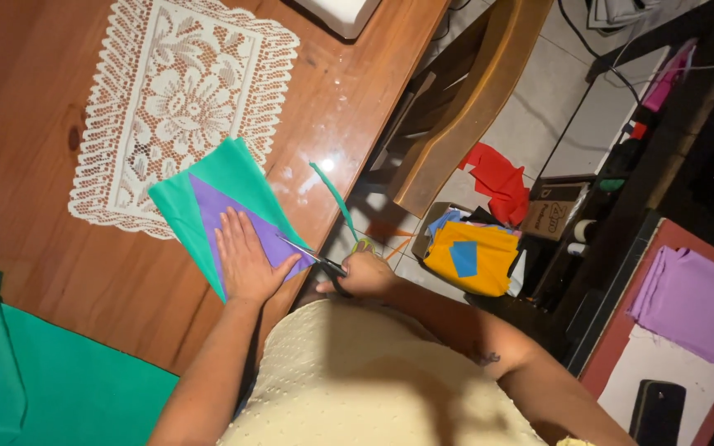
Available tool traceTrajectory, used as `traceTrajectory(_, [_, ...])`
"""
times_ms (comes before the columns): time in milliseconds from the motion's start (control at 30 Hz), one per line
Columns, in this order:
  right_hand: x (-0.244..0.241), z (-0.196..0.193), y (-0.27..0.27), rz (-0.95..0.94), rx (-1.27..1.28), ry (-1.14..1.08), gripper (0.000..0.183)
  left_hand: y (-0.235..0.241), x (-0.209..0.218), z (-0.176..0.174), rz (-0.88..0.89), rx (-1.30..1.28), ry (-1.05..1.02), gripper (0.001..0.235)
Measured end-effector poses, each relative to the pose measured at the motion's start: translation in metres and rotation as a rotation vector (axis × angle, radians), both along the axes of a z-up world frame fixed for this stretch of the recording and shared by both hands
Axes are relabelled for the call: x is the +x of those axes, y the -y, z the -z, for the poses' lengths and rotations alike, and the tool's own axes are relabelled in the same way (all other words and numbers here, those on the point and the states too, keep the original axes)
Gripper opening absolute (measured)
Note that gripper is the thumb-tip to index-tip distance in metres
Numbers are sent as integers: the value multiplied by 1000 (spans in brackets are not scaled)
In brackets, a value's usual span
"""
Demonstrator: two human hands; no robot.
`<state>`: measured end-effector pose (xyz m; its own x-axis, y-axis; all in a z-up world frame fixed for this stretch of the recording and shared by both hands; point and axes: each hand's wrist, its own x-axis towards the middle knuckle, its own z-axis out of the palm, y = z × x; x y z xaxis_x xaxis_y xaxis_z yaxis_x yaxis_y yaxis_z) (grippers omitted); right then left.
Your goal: Cutting green fabric into triangular shapes using a purple fabric template and scissors on a wooden table.
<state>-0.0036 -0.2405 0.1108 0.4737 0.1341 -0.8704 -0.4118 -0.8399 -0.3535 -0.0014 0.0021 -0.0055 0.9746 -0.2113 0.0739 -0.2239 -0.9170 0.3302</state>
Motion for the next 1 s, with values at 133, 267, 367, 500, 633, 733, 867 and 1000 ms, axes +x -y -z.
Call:
traceTrajectory(133, [-13,51,4,-22,-26,35,26,0,1,-1,-6,7,8,137])
traceTrajectory(267, [-12,46,-1,-9,-68,29,24,0,0,-2,4,-13,0,137])
traceTrajectory(367, [0,11,-9,52,0,-13,41,1,0,-1,8,-16,8,139])
traceTrajectory(500, [7,7,-18,22,-49,9,32,0,0,-5,9,-30,-7,138])
traceTrajectory(633, [-4,52,-11,-37,-68,18,28,0,0,-3,24,-14,-4,139])
traceTrajectory(733, [-3,41,-15,-14,-116,-8,24,1,0,-3,26,-11,3,141])
traceTrajectory(867, [11,12,-23,-10,-119,-10,28,1,0,-6,28,-15,-6,141])
traceTrajectory(1000, [15,15,-28,-15,-88,-8,30,3,1,-11,26,-15,-6,142])
